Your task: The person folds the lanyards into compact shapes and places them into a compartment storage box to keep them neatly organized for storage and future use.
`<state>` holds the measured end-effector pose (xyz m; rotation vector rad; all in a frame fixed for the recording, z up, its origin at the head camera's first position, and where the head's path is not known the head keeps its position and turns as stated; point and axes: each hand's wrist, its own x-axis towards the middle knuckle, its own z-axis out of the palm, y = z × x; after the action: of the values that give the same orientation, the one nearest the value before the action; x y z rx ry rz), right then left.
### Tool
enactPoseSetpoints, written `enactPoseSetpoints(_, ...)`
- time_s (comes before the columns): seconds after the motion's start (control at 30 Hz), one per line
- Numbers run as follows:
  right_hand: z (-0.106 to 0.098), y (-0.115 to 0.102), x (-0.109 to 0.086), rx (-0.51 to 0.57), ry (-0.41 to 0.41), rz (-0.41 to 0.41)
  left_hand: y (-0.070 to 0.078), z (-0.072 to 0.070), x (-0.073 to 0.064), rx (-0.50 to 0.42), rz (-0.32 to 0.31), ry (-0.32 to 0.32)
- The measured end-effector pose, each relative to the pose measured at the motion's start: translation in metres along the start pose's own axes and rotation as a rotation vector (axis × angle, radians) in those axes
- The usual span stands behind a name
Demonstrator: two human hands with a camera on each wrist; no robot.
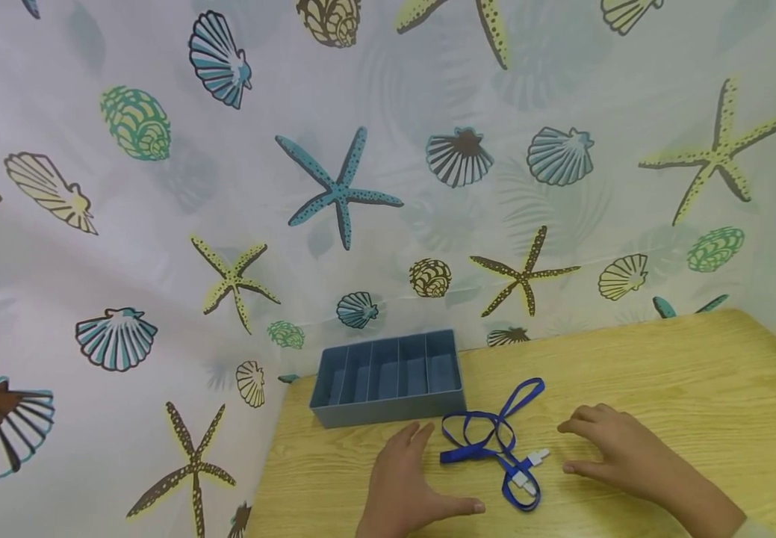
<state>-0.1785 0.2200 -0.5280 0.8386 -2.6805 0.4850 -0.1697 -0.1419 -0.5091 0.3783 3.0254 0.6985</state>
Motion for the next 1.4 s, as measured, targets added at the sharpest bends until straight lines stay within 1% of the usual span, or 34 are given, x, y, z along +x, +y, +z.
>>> enactPoseSetpoints(0.2,0.005,0.000,0.003,-0.016,0.005,-0.029,0.002,0.004,0.000,-0.013,0.007,-0.025)
enactPoseSetpoints(0.43,0.010,-0.007,0.008,-0.006,-0.052,-0.008,0.005,0.011,0.001,-0.003,0.007,-0.053)
enactPoseSetpoints(0.57,0.013,-0.009,0.011,-0.004,-0.049,-0.014,0.007,0.015,0.003,0.002,0.013,-0.048)
enactPoseSetpoints(0.87,0.024,-0.012,0.016,-0.008,-0.026,-0.048,0.011,0.025,0.006,0.028,0.073,-0.017)
enactPoseSetpoints(0.97,0.027,-0.012,0.017,-0.014,-0.026,-0.049,0.013,0.027,0.006,0.027,0.076,-0.023)
enactPoseSetpoints(1.23,0.033,-0.017,0.019,-0.013,-0.073,-0.022,0.019,0.034,0.006,0.037,0.102,-0.029)
enactPoseSetpoints(1.4,0.037,-0.020,0.019,-0.026,-0.082,-0.022,0.021,0.040,0.006,0.026,0.093,-0.040)
